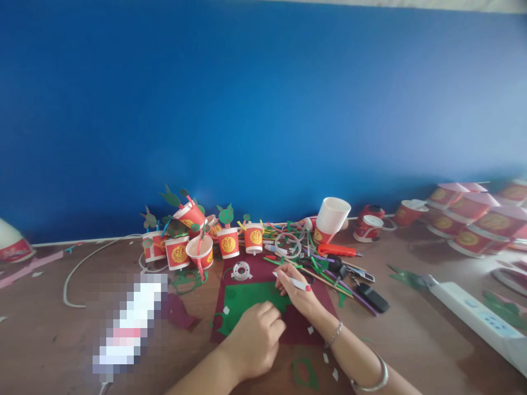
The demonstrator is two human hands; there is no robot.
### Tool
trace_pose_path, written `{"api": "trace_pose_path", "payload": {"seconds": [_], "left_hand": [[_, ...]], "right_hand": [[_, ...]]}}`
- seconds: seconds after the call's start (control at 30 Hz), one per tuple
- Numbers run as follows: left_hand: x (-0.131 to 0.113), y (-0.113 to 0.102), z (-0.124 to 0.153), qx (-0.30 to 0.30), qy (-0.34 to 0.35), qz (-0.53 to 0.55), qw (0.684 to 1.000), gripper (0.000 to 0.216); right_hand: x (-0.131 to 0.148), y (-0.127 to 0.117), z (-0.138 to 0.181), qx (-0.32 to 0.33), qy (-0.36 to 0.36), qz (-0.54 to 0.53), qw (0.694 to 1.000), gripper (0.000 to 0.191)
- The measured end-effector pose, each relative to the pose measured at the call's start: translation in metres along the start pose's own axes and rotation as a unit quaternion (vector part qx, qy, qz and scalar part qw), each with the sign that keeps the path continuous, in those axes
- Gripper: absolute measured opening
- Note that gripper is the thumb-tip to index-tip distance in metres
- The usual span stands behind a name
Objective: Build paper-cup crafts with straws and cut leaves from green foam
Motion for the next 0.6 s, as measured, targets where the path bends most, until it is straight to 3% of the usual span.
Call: {"api": "trace_pose_path", "payload": {"seconds": [0.1,0.27,0.37,0.6], "left_hand": [[-0.011,-0.002,-0.001,-0.026,-0.016,0.002,1.0,0.037],[-0.008,0.0,0.0,-0.061,-0.101,0.008,0.993,0.027],[-0.002,0.011,0.003,-0.088,-0.141,-0.014,0.986,0.036],[-0.004,0.04,0.001,-0.058,-0.162,-0.009,0.985,0.049]], "right_hand": [[0.004,-0.003,-0.002,0.004,-0.015,0.011,1.0,0.032],[0.008,-0.003,-0.001,0.012,-0.014,0.012,1.0,0.03],[0.005,-0.006,-0.004,0.007,-0.001,0.012,1.0,0.028],[0.015,-0.002,-0.008,-0.024,0.033,-0.012,0.999,0.026]]}}
Point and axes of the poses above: each hand's wrist, its own z-axis away from the middle knuckle, its own y-axis out of the palm, x = y × z, the point moved 4 cm from there along -z, towards the middle knuckle, and after that the axes turned 10 degrees about -z, right-handed, at the moved point
